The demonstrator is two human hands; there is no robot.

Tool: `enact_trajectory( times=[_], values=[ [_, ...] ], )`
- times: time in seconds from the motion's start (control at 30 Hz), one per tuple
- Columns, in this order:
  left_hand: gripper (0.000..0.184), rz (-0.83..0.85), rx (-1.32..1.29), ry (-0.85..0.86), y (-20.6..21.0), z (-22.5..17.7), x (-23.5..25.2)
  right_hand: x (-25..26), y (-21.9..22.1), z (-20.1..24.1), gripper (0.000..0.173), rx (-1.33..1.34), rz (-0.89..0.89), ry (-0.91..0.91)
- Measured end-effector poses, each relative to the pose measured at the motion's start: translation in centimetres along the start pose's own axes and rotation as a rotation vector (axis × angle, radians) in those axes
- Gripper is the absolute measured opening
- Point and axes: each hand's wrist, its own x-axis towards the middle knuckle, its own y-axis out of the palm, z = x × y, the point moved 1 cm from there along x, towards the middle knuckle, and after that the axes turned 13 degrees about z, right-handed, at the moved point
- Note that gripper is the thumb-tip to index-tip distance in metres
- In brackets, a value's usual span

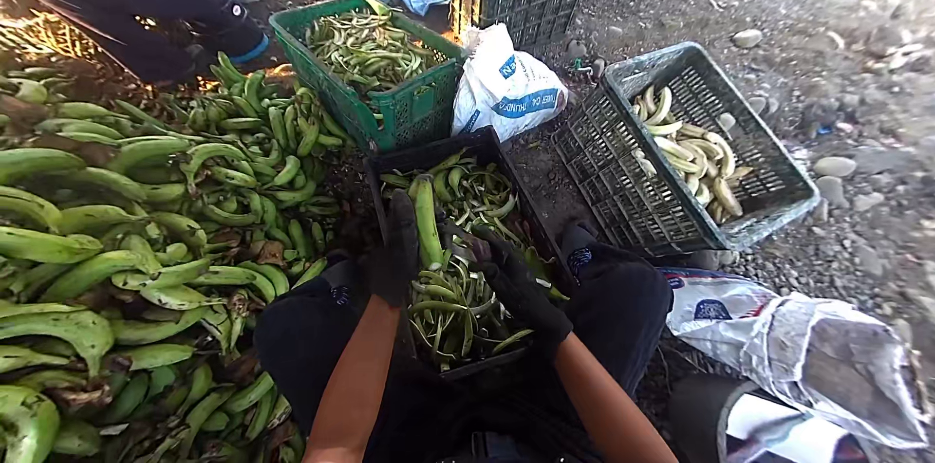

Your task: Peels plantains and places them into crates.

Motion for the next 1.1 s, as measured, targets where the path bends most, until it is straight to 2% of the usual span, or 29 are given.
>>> enact_trajectory(
  times=[0.07, 0.17, 0.23, 0.3, 0.4, 0.47, 0.57, 0.67, 0.77, 0.83, 0.9, 0.93, 1.03, 1.1],
  values=[
    [0.065, -0.041, -0.001, -0.011, 0.1, -0.2, -0.7, 1.4, -0.4, 1.6, 0.065, -0.260, 0.077, 0.123],
    [0.067, -0.088, -0.113, 0.025, -0.4, 0.1, -0.5, 1.4, 0.3, 3.1, 0.073, -0.385, 0.124, 0.183],
    [0.068, -0.128, -0.122, 0.010, -0.7, -0.1, -0.4, 0.5, 1.2, 2.9, 0.065, -0.436, -0.010, 0.089],
    [0.067, -0.113, -0.090, 0.003, -0.5, -0.3, -0.4, 0.6, 1.5, 2.9, 0.054, -0.431, -0.110, 0.095],
    [0.062, -0.069, -0.033, -0.091, 0.7, -0.7, -0.4, 2.9, 1.1, 3.3, 0.050, -0.359, -0.168, 0.253],
    [0.060, -0.065, 0.004, -0.152, 1.4, -0.8, -0.4, 5.3, 0.7, 3.0, 0.051, -0.366, -0.277, 0.328],
    [0.058, -0.061, 0.017, -0.205, 2.3, -1.4, -1.1, 7.6, -1.0, 3.6, 0.051, -0.274, -0.319, 0.446],
    [0.059, -0.063, -0.162, -0.139, 1.2, -1.1, -1.0, 7.2, -2.2, 4.5, 0.048, -0.254, -0.322, 0.349],
    [0.057, -0.121, -0.197, 0.017, -0.9, -0.3, -0.7, 4.8, -0.7, 5.2, 0.049, -0.347, -0.139, 0.313],
    [0.058, -0.157, -0.177, 0.038, -1.5, -0.3, -0.5, 2.5, 1.4, 4.6, 0.053, -0.396, -0.069, 0.244],
    [0.061, -0.156, -0.206, 0.018, -1.7, -0.2, -0.4, 1.1, 2.9, 3.7, 0.057, -0.413, -0.145, 0.139],
    [0.062, -0.107, -0.226, 0.004, -1.7, 0.0, -0.4, 1.3, 2.9, 3.6, 0.053, -0.424, -0.190, 0.135],
    [0.058, 0.026, -0.239, -0.102, 0.3, -0.1, -1.0, 4.6, 1.0, 3.7, 0.047, -0.436, -0.270, 0.259],
    [0.054, 0.020, -0.253, -0.116, 1.1, -0.1, -1.0, 6.7, -0.1, 3.6, 0.046, -0.478, -0.352, 0.266]
  ],
)
